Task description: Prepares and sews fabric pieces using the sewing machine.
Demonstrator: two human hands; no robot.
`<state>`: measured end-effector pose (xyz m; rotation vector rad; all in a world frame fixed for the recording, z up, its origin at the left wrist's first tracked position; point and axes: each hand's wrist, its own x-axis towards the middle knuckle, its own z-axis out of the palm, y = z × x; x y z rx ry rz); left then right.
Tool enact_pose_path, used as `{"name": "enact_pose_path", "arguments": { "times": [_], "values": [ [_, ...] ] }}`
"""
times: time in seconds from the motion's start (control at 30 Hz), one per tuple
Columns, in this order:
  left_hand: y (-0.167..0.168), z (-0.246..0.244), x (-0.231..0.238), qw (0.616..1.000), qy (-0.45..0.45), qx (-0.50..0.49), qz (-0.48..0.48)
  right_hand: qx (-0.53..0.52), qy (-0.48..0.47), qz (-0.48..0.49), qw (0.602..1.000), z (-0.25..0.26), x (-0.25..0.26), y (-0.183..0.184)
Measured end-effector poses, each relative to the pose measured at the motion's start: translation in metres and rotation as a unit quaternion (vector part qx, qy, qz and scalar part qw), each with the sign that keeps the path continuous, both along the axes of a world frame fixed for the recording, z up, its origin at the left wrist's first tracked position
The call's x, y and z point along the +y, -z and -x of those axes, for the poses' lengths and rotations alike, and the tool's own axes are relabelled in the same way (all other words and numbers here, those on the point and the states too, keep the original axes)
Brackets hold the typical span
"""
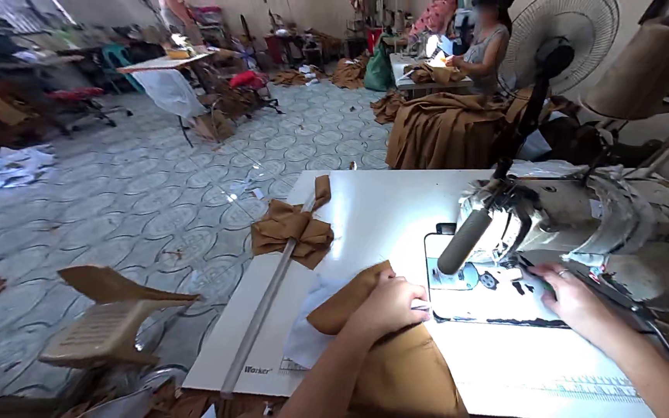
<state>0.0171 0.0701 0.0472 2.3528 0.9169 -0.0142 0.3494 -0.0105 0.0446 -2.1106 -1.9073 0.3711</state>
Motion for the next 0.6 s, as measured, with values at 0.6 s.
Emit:
{"name": "enact_pose_path", "arguments": {
  "times": [0.6],
  "values": [
    [0.012, 0.007, 0.003, 0.986, -0.037, -0.117, -0.111, -0.059, -0.234, 0.171, 0.955, 0.136, 0.024, -0.020]
  ]
}}
